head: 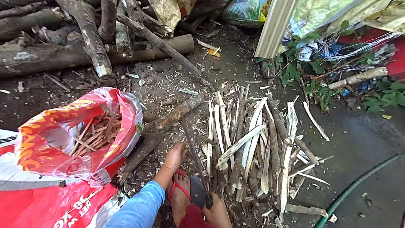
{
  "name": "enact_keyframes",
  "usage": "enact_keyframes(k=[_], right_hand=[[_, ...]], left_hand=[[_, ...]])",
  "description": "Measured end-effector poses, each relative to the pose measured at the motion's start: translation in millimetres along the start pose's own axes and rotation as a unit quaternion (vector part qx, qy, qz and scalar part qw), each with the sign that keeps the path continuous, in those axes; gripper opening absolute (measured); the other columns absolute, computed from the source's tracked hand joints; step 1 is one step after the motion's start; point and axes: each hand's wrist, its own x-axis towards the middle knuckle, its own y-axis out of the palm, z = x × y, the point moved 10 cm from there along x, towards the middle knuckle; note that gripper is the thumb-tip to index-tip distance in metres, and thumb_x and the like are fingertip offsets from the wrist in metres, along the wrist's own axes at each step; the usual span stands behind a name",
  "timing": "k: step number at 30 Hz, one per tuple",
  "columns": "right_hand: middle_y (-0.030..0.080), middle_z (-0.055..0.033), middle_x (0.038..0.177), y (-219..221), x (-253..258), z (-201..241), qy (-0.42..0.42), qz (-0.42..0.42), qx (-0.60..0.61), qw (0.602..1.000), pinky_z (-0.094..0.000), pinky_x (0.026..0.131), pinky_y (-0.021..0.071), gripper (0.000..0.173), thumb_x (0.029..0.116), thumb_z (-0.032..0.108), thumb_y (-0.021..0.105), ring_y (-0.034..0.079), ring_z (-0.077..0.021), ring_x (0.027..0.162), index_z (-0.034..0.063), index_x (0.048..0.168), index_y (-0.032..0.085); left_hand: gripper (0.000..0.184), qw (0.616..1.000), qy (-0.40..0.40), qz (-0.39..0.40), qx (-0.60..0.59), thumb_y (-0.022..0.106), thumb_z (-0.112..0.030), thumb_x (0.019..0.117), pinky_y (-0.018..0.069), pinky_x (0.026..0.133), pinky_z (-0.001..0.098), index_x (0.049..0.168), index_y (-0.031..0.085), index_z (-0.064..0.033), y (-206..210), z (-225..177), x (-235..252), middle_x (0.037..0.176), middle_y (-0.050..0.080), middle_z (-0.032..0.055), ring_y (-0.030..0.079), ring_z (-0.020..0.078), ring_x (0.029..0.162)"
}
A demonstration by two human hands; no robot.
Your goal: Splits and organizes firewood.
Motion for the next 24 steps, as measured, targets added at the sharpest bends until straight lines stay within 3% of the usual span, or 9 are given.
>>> enact_keyframes(k=[2,6,11,15,19,24], right_hand=[[0.072,-0.0237,0.096,-2,-1,3,-0.019,-0.008,0.002,1.000,-0.0566,0.086,0.0554,0.043,0.0869,0.015,0.074,0.072,-0.0381,0.091,-0.0050,0.124,0.064],[0.072,-0.0251,0.090,-4,-5,8,-0.083,-0.068,0.022,0.994,-0.0577,0.082,0.0563,0.041,0.0840,0.013,0.075,0.072,-0.0398,0.085,-0.0090,0.118,0.066],[0.072,-0.0242,0.110,23,29,-22,0.025,0.023,-0.039,0.999,-0.0569,0.097,0.0530,0.048,0.0915,0.020,0.072,0.070,-0.0394,0.107,-0.0013,0.133,0.060],[0.072,-0.0241,0.111,33,31,-28,0.030,0.052,-0.040,0.997,-0.0562,0.097,0.0530,0.048,0.0907,0.019,0.072,0.070,-0.0387,0.107,-0.0014,0.132,0.061],[0.072,-0.0237,0.107,29,25,-28,0.017,0.032,-0.006,0.999,-0.0558,0.094,0.0538,0.047,0.0867,0.015,0.075,0.071,-0.0376,0.102,-0.0028,0.128,0.063],[0.071,-0.0237,0.092,8,10,-25,-0.040,-0.044,0.078,0.995,-0.0542,0.083,0.0552,0.043,0.0814,0.010,0.078,0.070,-0.0353,0.085,-0.0088,0.118,0.065]], left_hand=[[0.045,0.999,-0.048,-0.003,-0.025,0.062,-0.011,0.1016,0.0409,0.118,0.0460,0.142,0.054,0.0056,-8,15,-8,0.142,0.059,0.0246,0.056,0.0360,0.135],[0.051,0.989,-0.096,-0.088,-0.071,0.066,-0.006,0.0971,0.0441,0.115,0.0463,0.143,0.050,0.0077,-39,46,-34,0.140,0.059,0.0265,0.058,0.0364,0.132],[0.047,0.986,-0.113,-0.107,-0.063,0.065,-0.006,0.0979,0.0426,0.116,0.0473,0.142,0.053,0.0075,-44,67,-45,0.140,0.059,0.0270,0.057,0.0376,0.133],[0.042,0.989,-0.104,-0.090,-0.055,0.064,-0.006,0.0987,0.0441,0.115,0.0457,0.137,0.057,0.0072,-35,64,-46,0.138,0.061,0.0267,0.059,0.0370,0.131],[0.038,0.993,-0.109,-0.015,-0.036,0.061,-0.010,0.1012,0.0410,0.117,0.0451,0.137,0.060,0.0037,-11,57,-34,0.140,0.060,0.0233,0.056,0.0344,0.135],[0.033,0.997,-0.009,0.064,0.038,0.055,-0.010,0.1040,0.0369,0.119,0.0490,0.133,0.064,0.0029,24,11,-3,0.142,0.060,0.0220,0.053,0.0363,0.138]])
